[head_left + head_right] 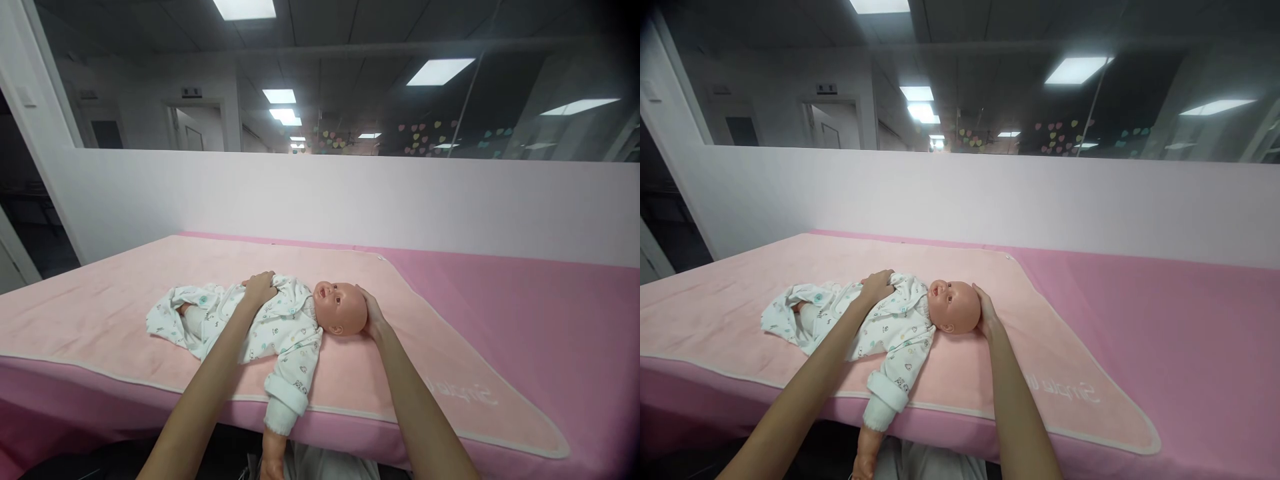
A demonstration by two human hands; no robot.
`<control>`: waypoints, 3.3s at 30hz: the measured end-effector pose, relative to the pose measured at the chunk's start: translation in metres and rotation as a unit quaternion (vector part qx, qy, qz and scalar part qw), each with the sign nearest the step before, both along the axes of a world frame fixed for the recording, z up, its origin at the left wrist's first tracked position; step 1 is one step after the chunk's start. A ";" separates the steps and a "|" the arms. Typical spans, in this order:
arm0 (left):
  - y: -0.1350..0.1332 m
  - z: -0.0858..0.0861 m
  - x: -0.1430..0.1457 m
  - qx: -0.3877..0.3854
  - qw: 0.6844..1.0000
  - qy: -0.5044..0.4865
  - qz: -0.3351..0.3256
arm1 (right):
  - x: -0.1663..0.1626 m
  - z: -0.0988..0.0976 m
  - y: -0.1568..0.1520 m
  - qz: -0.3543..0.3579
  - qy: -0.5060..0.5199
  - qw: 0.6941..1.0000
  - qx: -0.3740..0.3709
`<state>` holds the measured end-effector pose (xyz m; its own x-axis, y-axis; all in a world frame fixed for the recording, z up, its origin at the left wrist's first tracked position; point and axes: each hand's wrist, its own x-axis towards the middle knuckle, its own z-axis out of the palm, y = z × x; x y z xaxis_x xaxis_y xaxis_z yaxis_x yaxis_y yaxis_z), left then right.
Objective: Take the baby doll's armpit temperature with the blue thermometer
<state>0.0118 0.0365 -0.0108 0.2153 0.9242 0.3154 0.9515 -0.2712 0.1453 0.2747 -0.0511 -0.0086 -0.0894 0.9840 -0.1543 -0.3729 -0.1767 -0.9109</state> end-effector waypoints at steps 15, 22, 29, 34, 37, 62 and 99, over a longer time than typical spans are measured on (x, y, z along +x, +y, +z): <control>0.001 -0.002 -0.002 -0.004 1.000 0.015 -0.008 | -0.014 0.011 -0.003 -0.107 0.001 0.989 0.104; 0.000 -0.002 -0.002 -0.001 1.000 0.019 -0.001 | -0.013 0.010 -0.001 -0.144 -0.016 0.980 0.134; 0.003 -0.004 -0.002 -0.008 1.000 0.019 0.000 | -0.014 0.012 -0.005 -0.096 -0.017 0.991 0.095; 0.002 -0.003 -0.003 -0.006 1.000 0.013 -0.004 | -0.011 0.007 0.000 -0.148 -0.032 0.977 0.152; 0.001 -0.003 -0.003 -0.007 1.000 0.010 -0.007 | -0.011 0.007 -0.001 -0.117 -0.024 0.984 0.131; -0.004 0.001 0.000 -0.011 1.000 0.013 0.004 | -0.018 0.018 -0.012 -0.105 -0.006 0.991 0.081; -0.006 0.001 -0.001 -0.009 1.000 0.006 0.005 | -0.016 0.016 -0.012 -0.099 -0.027 0.992 0.076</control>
